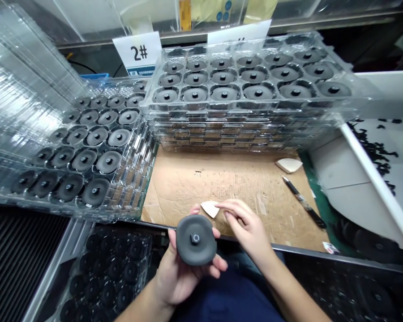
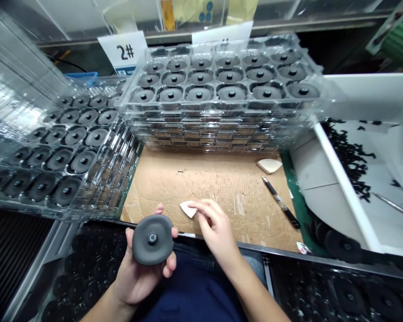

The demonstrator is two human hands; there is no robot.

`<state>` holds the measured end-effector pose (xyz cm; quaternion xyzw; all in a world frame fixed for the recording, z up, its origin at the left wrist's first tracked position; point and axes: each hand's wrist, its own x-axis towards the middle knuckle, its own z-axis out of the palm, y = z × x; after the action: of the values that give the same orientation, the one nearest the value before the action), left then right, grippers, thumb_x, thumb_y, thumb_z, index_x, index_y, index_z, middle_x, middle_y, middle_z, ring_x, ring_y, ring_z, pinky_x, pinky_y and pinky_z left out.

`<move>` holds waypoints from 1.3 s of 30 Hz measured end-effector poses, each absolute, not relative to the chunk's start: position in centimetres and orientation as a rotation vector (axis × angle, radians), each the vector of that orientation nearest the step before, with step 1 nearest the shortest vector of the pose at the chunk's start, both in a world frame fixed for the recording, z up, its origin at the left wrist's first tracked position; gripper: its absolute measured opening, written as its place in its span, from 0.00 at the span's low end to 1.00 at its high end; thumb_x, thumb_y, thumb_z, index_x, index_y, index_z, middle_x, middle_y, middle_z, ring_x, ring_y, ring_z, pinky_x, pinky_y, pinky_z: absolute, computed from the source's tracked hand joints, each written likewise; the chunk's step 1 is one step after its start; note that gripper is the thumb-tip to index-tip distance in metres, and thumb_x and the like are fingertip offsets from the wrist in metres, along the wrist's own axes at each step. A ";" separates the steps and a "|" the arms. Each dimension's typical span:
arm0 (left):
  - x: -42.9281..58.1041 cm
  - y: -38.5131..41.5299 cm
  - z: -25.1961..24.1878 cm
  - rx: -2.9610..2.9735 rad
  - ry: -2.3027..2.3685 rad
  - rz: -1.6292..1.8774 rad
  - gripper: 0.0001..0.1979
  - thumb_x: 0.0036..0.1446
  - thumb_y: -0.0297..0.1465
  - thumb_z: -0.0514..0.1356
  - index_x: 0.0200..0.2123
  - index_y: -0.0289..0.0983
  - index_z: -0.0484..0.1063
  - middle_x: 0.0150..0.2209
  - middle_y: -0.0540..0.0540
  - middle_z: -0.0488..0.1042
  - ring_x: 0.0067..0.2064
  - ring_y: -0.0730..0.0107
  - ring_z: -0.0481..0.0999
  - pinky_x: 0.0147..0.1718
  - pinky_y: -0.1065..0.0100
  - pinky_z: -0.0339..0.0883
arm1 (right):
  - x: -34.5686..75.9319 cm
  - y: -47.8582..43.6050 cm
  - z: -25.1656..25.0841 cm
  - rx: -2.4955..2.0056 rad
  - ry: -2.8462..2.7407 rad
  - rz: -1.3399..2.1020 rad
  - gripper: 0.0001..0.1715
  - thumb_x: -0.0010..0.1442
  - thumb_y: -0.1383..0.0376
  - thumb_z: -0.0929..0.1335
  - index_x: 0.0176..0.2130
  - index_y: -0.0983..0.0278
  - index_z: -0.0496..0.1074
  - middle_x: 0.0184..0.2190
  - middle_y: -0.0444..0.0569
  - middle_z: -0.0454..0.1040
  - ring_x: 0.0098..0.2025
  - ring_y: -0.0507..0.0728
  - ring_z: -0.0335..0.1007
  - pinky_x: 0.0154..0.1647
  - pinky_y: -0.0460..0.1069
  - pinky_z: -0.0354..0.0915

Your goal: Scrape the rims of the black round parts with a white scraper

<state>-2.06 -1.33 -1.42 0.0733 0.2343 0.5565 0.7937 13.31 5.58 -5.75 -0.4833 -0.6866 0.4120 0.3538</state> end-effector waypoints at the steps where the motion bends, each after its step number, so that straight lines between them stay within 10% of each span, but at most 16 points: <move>1: -2.2 -1.4 -1.7 0.283 0.578 1.256 0.26 0.53 0.50 0.52 0.53 0.49 0.66 0.44 0.46 0.76 0.32 0.70 0.78 0.31 0.70 0.71 | 13.5 5.2 -5.4 -1.240 -1.790 1.071 0.13 0.61 0.68 0.61 0.38 0.63 0.74 0.37 0.50 0.74 0.41 0.56 0.71 0.41 0.51 0.68; 7: -3.2 -1.5 -2.8 1.384 1.122 1.289 0.53 0.45 0.18 0.64 0.60 0.65 0.35 0.54 0.47 0.66 0.54 0.56 0.66 0.52 0.50 0.58 | 14.7 2.2 -5.7 -1.367 -1.782 0.957 0.18 0.61 0.69 0.62 0.52 0.64 0.65 0.34 0.50 0.74 0.27 0.52 0.70 0.27 0.46 0.69; 12: -3.3 -1.4 -2.4 1.679 1.195 1.211 0.56 0.45 0.18 0.64 0.61 0.62 0.28 0.53 0.44 0.65 0.52 0.59 0.66 0.51 0.53 0.59 | 16.1 1.7 -4.2 -1.080 -2.044 0.712 0.27 0.61 0.73 0.62 0.58 0.59 0.59 0.41 0.51 0.72 0.37 0.54 0.69 0.37 0.49 0.67; 17: -3.2 -1.0 -2.2 1.549 1.226 1.062 0.41 0.45 0.28 0.67 0.60 0.54 0.53 0.53 0.43 0.69 0.53 0.56 0.66 0.52 0.56 0.58 | 16.5 3.4 -2.4 -0.838 -2.235 0.771 0.18 0.64 0.60 0.63 0.52 0.61 0.68 0.35 0.50 0.75 0.32 0.54 0.66 0.31 0.49 0.61; 20: -3.1 -0.9 -2.6 1.146 1.288 0.904 0.16 0.49 0.43 0.61 0.38 0.40 0.77 0.35 0.43 0.78 0.39 0.61 0.74 0.42 0.63 0.65 | 15.5 3.6 -2.3 -0.862 -2.039 0.916 0.24 0.65 0.54 0.59 0.31 0.65 0.74 0.20 0.46 0.69 0.23 0.51 0.61 0.25 0.47 0.56; 26: -4.9 -0.6 -1.6 1.017 1.383 0.902 0.21 0.46 0.48 0.60 0.20 0.35 0.76 0.20 0.46 0.76 0.25 0.69 0.73 0.26 0.71 0.65 | 13.6 6.0 -3.8 -0.837 -1.914 0.955 0.38 0.68 0.52 0.48 0.19 0.65 0.65 0.14 0.44 0.63 0.18 0.49 0.61 0.21 0.45 0.57; 33: -9.5 2.8 5.3 1.624 1.425 0.671 0.11 0.52 0.31 0.60 0.36 0.52 0.78 0.36 0.52 0.82 0.38 0.65 0.79 0.39 0.69 0.71 | 13.0 17.3 -8.9 -0.789 -1.959 0.941 0.15 0.64 0.59 0.62 0.35 0.67 0.69 0.28 0.43 0.71 0.27 0.49 0.68 0.31 0.47 0.67; 39: -8.7 14.7 11.2 2.244 1.386 0.607 0.11 0.51 0.30 0.61 0.37 0.51 0.78 0.37 0.53 0.81 0.38 0.68 0.80 0.37 0.73 0.72 | 13.0 19.5 -12.1 -0.931 -1.802 0.974 0.14 0.65 0.60 0.62 0.35 0.67 0.70 0.28 0.43 0.71 0.26 0.48 0.68 0.30 0.46 0.68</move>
<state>-8.70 14.74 11.20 0.8096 0.4999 0.2192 0.2160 12.97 19.53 -12.06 -0.3733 -0.7226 0.3907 0.4311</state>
